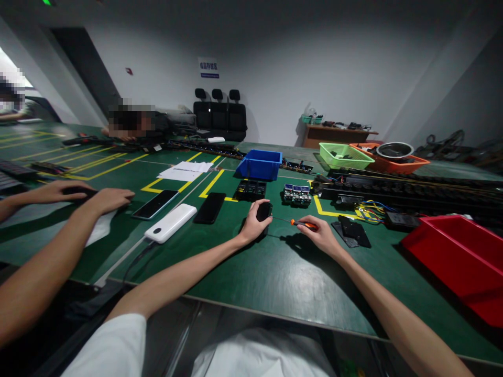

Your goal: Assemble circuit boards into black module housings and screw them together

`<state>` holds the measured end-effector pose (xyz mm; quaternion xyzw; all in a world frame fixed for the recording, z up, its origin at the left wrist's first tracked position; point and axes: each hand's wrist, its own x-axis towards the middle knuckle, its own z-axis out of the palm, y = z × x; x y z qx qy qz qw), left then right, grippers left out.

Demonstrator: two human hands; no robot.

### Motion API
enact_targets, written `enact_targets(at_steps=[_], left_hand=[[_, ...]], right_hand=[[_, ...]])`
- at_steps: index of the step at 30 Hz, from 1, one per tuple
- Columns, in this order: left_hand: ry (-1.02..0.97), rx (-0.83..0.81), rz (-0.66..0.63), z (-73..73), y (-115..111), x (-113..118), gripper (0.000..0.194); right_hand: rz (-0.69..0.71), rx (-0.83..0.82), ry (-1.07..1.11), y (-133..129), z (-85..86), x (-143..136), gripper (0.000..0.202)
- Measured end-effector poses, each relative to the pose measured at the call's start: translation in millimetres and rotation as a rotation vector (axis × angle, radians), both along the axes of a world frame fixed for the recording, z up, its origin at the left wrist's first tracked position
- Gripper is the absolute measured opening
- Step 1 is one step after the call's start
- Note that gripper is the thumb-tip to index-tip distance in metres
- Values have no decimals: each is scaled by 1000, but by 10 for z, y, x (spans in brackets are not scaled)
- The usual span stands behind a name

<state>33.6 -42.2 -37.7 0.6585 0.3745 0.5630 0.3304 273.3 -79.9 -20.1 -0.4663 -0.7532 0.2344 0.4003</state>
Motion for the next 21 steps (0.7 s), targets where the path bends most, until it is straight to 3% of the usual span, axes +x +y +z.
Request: enact_targets(at_steps=[6, 14, 17, 21], left_hand=[[127, 97, 45, -19, 7, -6, 48], [221, 149, 104, -6, -15, -6, 45], [235, 159, 99, -6, -18, -6, 45], [243, 147, 101, -3, -17, -5, 45]], right_hand=[[1, -54, 83, -14, -3, -13, 30], [112, -642, 702, 2, -28, -71, 39], [80, -735, 701, 15, -55, -68, 40], [52, -626, 564, 30, -91, -66, 37]])
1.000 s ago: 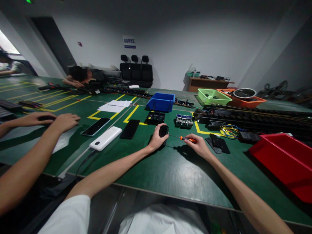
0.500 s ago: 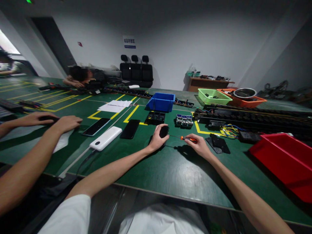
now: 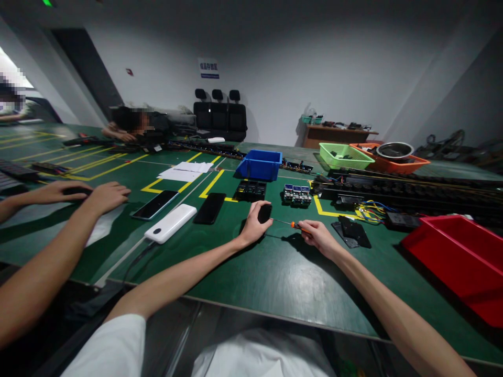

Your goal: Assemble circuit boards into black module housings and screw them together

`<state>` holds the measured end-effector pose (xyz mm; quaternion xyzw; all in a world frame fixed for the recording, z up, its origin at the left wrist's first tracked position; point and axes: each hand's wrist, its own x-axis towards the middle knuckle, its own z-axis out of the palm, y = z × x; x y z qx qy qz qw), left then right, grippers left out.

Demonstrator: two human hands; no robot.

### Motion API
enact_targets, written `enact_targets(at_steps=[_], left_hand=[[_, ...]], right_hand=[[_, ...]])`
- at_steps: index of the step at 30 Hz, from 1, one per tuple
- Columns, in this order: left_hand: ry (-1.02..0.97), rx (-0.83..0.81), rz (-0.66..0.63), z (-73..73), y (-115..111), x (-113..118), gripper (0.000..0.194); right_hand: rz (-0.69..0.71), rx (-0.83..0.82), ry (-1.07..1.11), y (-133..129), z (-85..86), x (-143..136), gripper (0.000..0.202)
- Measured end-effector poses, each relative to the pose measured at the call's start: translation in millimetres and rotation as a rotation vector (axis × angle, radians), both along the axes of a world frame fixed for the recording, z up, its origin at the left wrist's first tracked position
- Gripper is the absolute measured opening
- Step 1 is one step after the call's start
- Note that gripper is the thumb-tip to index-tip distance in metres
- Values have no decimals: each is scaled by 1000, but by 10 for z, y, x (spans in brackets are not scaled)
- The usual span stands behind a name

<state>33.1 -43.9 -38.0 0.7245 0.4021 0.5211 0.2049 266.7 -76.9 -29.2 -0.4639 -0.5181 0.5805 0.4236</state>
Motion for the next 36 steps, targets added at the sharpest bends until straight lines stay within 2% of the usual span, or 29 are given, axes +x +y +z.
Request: enact_targets(at_steps=[10, 16, 19, 24, 26, 30, 36], left_hand=[[-23, -1, -11, -23, 27, -6, 45], [-41, -34, -9, -35, 48, -4, 46], [-52, -60, 4, -50, 56, -2, 47], [-50, -79, 18, -63, 48, 4, 46], [-47, -67, 13, -54, 37, 4, 46], [-39, -50, 12, -35, 24, -1, 45], [-30, -63, 24, -42, 47, 3, 44]], right_hand=[[-54, 429, -289, -26, 55, 30, 29], [-80, 675, -324, -54, 89, 17, 19], [-91, 610, -273, -79, 109, -21, 21], [-104, 168, 44, -58, 55, -61, 39], [-118, 106, 24, -37, 20, -51, 41], [-123, 210, -118, -21, 9, -20, 38], [-170, 500, -280, -18, 44, 11, 32]])
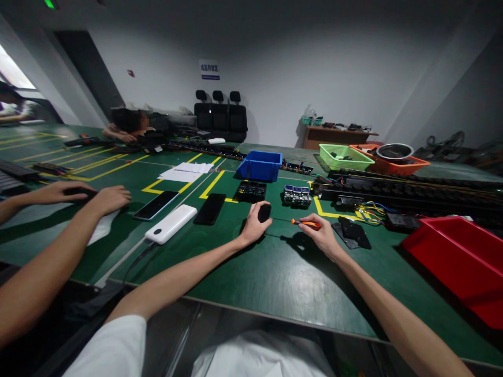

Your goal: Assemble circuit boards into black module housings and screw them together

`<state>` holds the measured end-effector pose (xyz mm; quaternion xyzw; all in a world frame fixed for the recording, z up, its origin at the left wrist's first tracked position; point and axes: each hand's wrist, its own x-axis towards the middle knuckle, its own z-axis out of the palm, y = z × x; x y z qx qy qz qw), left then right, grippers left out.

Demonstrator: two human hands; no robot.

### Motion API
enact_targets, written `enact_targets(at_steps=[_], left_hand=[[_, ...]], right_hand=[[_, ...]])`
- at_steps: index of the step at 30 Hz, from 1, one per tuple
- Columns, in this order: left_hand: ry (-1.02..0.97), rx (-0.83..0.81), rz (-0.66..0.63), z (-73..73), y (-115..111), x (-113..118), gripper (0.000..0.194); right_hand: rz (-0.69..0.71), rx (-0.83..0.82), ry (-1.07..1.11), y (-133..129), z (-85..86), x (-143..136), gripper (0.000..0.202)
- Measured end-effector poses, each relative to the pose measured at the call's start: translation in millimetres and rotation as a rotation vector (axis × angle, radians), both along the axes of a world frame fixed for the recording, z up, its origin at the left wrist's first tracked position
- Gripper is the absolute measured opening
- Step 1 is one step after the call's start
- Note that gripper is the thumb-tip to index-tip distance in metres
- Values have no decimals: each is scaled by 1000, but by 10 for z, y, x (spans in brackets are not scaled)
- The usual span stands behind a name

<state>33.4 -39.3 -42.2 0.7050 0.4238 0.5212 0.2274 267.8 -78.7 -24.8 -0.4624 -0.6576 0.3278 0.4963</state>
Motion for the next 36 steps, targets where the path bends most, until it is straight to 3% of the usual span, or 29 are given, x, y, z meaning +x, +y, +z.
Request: enact_targets(at_steps=[5, 11, 18, 23, 28, 34, 36], left_hand=[[-3, 5, 1, -12, 16, 3, 45], [-15, -11, 7, -22, 33, -8, 45], [-4, 6, 15, -1, 2, -11, 45], [1, 4, 11, -1, 3, -5, 47], [-11, -9, 13, -14, 16, -6, 45], [-12, -19, 20, -24, 22, -8, 45], [-8, -18, 18, -21, 19, -6, 45]], right_hand=[[9, 150, -73, 5, -11, 14, 20], [81, -33, -13, -20, -13, -24, 30], [71, -129, -21, -3, -49, -9, 33], [-12, 45, -78, -21, -8, -8, 31], [-4, 158, -78, -40, 32, -30, 24], [48, -90, -2, -29, -11, -32, 35], [32, -107, -6, -19, -31, -28, 37]])
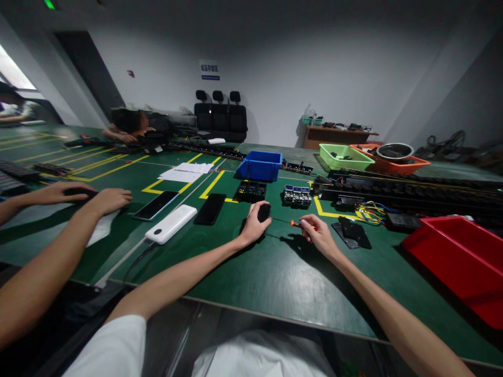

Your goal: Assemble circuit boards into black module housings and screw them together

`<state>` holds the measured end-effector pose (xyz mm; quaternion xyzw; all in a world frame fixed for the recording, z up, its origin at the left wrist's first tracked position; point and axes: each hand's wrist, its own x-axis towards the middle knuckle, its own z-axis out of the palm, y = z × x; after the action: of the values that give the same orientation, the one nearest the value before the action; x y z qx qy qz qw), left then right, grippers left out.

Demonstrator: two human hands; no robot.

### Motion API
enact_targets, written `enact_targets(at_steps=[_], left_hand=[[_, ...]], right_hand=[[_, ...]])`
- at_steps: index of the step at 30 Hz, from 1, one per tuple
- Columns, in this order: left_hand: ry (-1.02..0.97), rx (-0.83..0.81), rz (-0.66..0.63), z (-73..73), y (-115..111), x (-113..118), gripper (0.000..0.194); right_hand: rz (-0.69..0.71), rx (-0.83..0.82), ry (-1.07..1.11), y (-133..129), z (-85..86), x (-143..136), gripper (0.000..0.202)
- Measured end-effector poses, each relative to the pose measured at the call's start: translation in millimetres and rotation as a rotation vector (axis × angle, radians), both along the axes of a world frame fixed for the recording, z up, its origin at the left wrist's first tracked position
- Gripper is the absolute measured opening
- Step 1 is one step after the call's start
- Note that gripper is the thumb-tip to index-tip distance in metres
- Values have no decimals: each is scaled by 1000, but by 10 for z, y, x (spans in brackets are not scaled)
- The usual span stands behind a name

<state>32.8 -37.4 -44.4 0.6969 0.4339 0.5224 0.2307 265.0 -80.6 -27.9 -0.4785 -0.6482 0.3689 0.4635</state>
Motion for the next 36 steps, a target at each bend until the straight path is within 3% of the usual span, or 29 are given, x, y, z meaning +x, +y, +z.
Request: enact_targets(at_steps=[5, 10, 19, 26, 31, 36], left_hand=[[5, 1, -11, 6, -5, 7, 45], [-7, -3, -12, -1, 1, 8, 45], [-10, 5, -6, 22, -12, -9, 44], [1, 18, -18, 31, -29, -4, 45], [-4, -6, -17, 5, -3, -3, 45], [-3, -16, -13, -1, 5, -4, 45]], right_hand=[[-78, 159, -27, -1, 17, 2, 31], [-60, 323, -78, -24, 69, -2, 19], [-8, 78, -78, -33, 15, -8, 31], [-72, 262, -90, -24, 40, 3, 20], [-27, 408, -88, -8, 53, 7, 11], [-15, 234, -71, -10, 18, 6, 19]])
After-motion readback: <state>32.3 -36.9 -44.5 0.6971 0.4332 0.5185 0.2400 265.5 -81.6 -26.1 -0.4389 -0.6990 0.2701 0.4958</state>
